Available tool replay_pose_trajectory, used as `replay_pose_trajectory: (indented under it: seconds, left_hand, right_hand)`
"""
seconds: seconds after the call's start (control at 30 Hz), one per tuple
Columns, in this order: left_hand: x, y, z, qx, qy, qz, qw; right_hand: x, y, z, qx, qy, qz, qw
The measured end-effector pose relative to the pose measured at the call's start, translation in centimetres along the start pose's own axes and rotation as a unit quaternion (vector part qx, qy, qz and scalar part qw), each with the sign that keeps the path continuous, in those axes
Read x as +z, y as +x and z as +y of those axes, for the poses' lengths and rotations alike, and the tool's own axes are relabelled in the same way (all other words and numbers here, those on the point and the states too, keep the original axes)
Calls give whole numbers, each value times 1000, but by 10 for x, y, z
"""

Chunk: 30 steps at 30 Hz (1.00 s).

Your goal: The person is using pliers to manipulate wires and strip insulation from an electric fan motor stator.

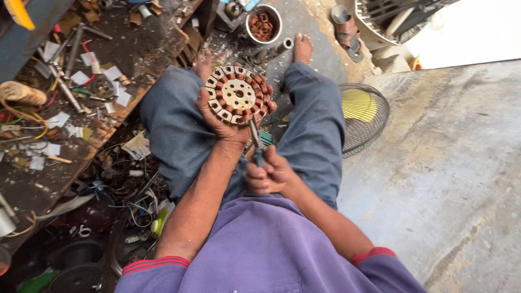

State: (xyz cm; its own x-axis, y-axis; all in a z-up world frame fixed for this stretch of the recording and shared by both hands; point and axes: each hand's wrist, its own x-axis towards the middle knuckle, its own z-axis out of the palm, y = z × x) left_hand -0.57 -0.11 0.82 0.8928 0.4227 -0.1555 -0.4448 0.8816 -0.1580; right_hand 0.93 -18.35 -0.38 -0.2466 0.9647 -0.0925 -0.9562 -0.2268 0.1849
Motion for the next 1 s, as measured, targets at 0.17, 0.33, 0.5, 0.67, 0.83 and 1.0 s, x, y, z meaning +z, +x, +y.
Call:
replay_pose_trajectory:
  seconds: [0.17, 0.33, 0.5, 0.67, 0.83, 1.0]
  left_hand:
    - [-12, 0, 4, 24, 77, 20, 997]
    - [-21, 3, 20, 9, 363, 31, 931]
    - [-44, 10, -3, 163, 597, 51, 784]
    - [-41, 29, 12, 149, 574, 131, 794]
    - [-13, 7, 10, -64, 88, -52, 993]
    - [-18, 5, 12, -93, 95, -71, 989]
  right_hand:
    - [48, 2, -12, -47, -79, 197, 976]
    - [77, -7, -9, -42, -200, 387, 899]
    - [49, -19, -16, -76, -609, 485, 623]
    - [37, -7, -46, -8, -473, 434, 767]
    - [48, -22, -17, -50, -129, 166, 976]
    - [53, -18, -11, -87, -224, 205, 949]
